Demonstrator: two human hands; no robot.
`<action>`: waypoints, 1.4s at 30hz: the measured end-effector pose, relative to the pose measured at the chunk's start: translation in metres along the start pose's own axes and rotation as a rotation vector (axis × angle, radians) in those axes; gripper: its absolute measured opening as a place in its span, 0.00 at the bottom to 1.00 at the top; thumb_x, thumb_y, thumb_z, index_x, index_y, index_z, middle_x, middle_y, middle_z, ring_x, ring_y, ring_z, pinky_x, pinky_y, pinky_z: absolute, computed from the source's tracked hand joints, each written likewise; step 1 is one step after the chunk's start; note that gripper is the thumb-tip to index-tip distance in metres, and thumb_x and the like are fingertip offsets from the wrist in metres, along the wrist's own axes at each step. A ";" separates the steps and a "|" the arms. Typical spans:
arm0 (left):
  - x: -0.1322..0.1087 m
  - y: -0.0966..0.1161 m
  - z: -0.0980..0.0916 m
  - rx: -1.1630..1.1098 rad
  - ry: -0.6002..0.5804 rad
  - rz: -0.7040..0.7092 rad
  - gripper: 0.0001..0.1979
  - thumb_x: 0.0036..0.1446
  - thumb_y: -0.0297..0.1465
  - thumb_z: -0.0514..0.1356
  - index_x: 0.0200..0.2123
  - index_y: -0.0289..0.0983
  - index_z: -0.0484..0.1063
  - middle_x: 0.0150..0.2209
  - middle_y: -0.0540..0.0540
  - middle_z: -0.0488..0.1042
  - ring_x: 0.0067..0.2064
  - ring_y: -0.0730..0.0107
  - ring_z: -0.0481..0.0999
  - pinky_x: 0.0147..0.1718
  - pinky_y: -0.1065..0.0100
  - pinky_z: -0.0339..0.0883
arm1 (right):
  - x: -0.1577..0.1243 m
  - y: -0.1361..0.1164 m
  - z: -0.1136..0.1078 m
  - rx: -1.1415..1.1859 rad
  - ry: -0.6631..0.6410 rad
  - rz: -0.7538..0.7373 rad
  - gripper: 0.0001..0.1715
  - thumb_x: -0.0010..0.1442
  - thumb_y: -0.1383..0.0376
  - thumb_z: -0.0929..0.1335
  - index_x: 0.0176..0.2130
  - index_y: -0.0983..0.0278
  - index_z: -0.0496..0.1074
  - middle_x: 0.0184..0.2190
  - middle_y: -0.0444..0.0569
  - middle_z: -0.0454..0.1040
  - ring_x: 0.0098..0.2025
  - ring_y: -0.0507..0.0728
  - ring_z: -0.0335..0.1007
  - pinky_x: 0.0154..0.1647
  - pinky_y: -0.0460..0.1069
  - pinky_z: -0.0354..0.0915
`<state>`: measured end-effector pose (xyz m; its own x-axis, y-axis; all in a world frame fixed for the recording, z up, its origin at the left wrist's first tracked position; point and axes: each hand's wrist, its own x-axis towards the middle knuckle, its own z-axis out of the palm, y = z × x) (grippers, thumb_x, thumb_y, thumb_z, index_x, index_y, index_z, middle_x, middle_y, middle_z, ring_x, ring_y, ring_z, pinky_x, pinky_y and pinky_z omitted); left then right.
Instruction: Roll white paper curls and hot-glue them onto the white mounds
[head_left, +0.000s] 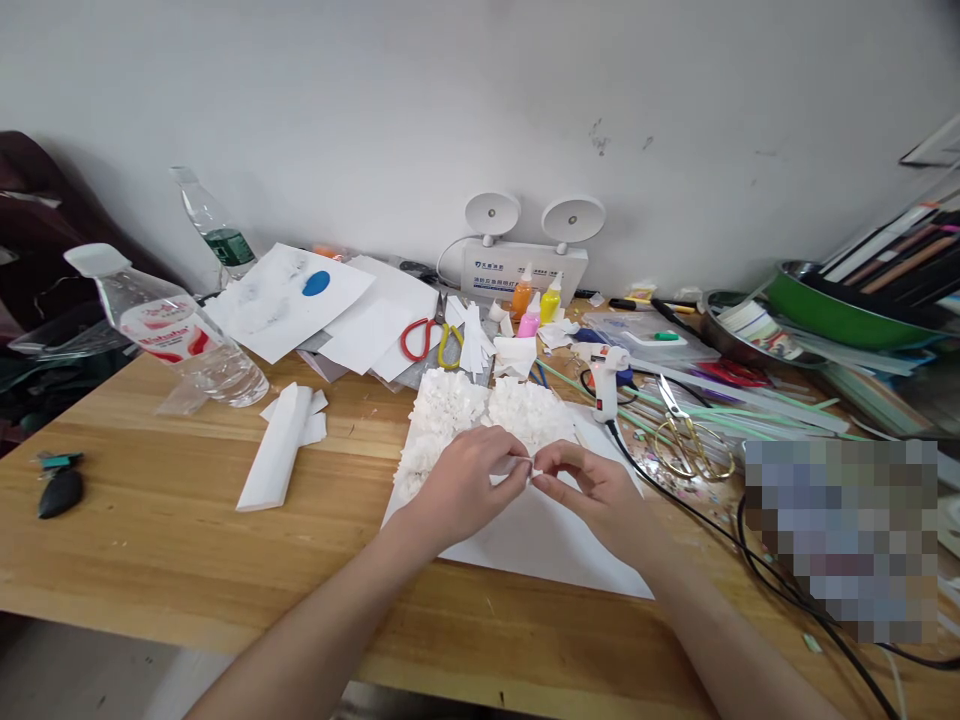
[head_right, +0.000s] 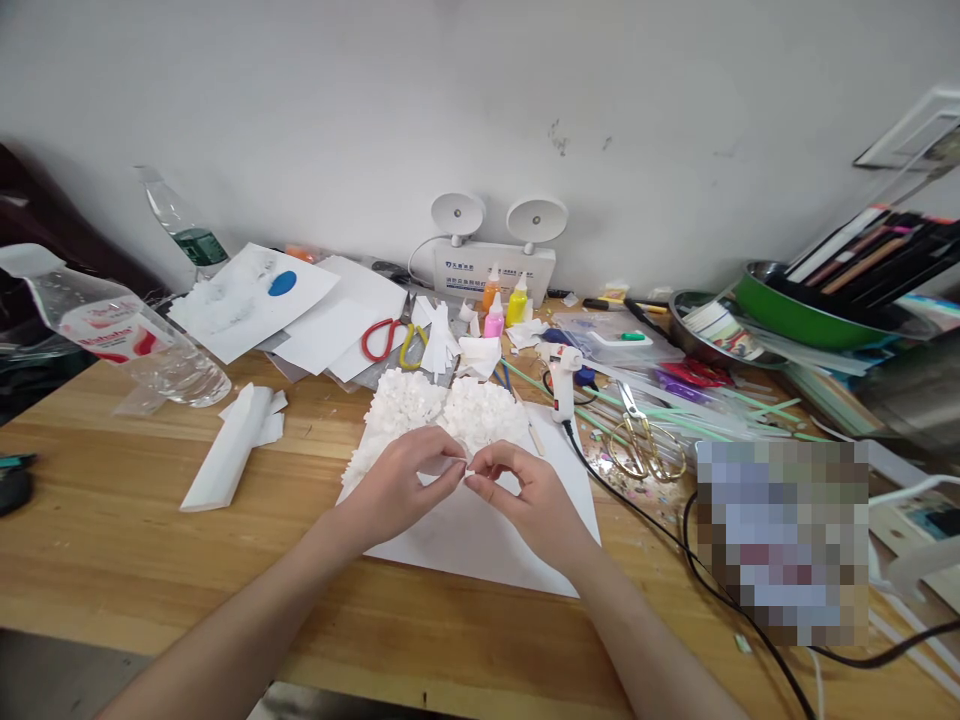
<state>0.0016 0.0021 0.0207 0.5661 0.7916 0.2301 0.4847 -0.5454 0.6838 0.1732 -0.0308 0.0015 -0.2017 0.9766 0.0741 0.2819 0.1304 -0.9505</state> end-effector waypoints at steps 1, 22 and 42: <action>0.000 -0.001 0.000 0.004 -0.012 0.010 0.06 0.56 0.28 0.52 0.30 0.36 0.68 0.31 0.48 0.72 0.35 0.69 0.69 0.36 0.68 0.62 | 0.000 0.000 0.000 -0.014 0.005 0.007 0.07 0.54 0.60 0.66 0.31 0.61 0.68 0.29 0.45 0.68 0.33 0.52 0.63 0.38 0.48 0.61; 0.000 0.003 -0.001 0.069 -0.108 0.045 0.10 0.58 0.27 0.49 0.36 0.36 0.70 0.35 0.46 0.73 0.38 0.67 0.71 0.38 0.66 0.64 | 0.000 0.004 0.002 -0.175 0.201 -0.003 0.11 0.50 0.58 0.68 0.31 0.62 0.71 0.27 0.46 0.72 0.30 0.53 0.66 0.34 0.49 0.63; -0.005 0.004 -0.001 0.137 -0.087 0.107 0.17 0.55 0.25 0.49 0.49 0.39 0.60 0.38 0.46 0.72 0.41 0.65 0.70 0.41 0.63 0.63 | 0.002 0.010 0.000 0.002 0.086 0.094 0.12 0.49 0.57 0.69 0.32 0.63 0.72 0.31 0.48 0.73 0.32 0.54 0.67 0.37 0.51 0.66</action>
<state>0.0002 -0.0033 0.0226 0.6721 0.7033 0.2317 0.5011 -0.6624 0.5570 0.1755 -0.0281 -0.0075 -0.0928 0.9956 0.0101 0.2940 0.0371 -0.9551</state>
